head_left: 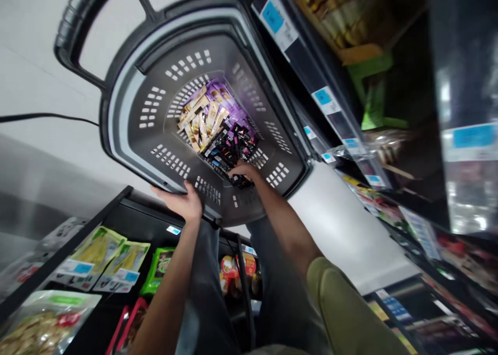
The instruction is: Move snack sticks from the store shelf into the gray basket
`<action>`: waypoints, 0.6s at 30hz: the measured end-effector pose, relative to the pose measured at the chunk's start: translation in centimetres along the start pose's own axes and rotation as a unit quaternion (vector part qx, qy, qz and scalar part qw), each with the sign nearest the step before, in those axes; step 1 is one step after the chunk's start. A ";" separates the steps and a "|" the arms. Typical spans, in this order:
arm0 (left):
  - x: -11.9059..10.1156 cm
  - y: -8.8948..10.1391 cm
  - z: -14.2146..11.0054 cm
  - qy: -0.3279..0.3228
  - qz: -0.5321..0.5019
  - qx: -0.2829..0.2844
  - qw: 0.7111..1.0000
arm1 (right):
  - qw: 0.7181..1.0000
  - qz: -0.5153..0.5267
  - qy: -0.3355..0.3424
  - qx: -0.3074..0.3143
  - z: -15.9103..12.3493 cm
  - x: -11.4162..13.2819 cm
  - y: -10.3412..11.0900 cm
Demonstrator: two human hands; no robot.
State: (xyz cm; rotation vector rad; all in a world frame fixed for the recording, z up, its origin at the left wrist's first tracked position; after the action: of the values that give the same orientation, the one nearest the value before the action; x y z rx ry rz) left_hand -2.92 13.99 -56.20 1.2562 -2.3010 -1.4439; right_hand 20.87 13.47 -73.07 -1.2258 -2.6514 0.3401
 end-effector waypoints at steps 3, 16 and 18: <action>-0.3 0.1 0.1 0.008 -0.020 0.040 0.999 | 0.998 0.047 -0.029 0.005 -4.6 -0.5 -0.4; -6.7 12.5 -10.4 0.002 -0.323 0.365 0.873 | 0.940 0.240 0.206 0.125 -32.8 4.3 -10.0; -8.8 16.0 -13.5 0.016 -0.417 0.415 0.809 | 0.924 0.275 0.220 0.148 -37.4 4.9 -13.3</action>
State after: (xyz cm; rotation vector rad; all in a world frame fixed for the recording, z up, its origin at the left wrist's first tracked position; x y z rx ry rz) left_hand 0.52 14.12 -33.75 2.7427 -2.5372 -0.3764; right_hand 18.44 13.47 -33.13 -1.6842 -1.7767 0.4608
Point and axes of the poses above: each hand's wrist, its own z-axis towards the middle knuckle, its own y-axis out of the back of the hand, x = y × z, the point moved 6 cm from there along z, towards the middle knuckle, and after that the axes turned 14 degrees about x, right-handed, at the moved point
